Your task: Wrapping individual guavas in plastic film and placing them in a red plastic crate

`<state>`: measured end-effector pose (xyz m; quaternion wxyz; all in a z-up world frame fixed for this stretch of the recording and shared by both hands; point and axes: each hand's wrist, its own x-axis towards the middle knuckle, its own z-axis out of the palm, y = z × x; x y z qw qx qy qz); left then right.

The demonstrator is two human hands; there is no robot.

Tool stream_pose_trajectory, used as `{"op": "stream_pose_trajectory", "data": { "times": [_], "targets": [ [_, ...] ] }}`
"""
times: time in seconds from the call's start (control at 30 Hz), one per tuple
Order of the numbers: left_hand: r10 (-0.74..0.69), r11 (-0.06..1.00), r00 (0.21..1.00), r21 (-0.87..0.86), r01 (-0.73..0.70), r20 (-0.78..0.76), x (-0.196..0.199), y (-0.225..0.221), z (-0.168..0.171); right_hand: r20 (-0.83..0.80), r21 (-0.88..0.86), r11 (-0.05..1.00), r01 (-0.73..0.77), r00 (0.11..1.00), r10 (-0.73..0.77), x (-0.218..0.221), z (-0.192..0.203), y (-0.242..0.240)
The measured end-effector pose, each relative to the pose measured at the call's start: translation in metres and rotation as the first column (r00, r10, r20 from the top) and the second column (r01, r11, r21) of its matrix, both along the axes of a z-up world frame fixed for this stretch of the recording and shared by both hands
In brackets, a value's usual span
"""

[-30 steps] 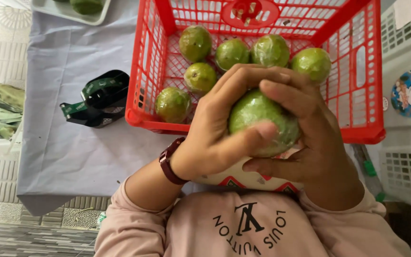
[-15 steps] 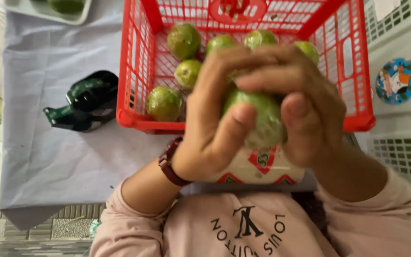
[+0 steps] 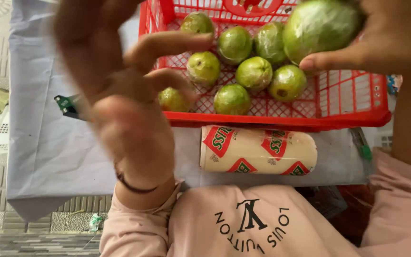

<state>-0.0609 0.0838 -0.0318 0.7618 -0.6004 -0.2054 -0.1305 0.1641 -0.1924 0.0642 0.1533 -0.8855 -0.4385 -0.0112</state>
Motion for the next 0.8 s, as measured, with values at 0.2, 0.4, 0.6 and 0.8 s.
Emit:
{"op": "stream_pose_trajectory", "data": {
  "times": [0.2, 0.4, 0.6, 0.8],
  "targets": [
    [0.275, 0.896, 0.958, 0.383, -0.223, -0.085, -0.029, -0.003, 0.007, -0.247, -0.385, 0.922, -0.044, 0.967, -0.057, 0.022, -0.03, -0.007],
    [0.569, 0.519, 0.822, 0.788, -0.33, -0.031, -0.022, 0.005, 0.018, -0.082, -0.85, 0.514, 0.112, 0.937, -0.34, 0.01, -0.03, 0.0],
    [0.743, -0.016, 0.634, 0.953, -0.302, 0.214, -0.015, 0.018, 0.028, -0.117, -0.848, 0.521, 0.098, 0.924, -0.363, 0.007, -0.045, -0.013],
    [0.739, -0.547, 0.401, 0.829, -0.112, 0.542, -0.003, 0.012, 0.043, -0.191, -0.841, 0.539, 0.032, 0.916, -0.352, 0.007, -0.062, -0.016]
  ]
}}
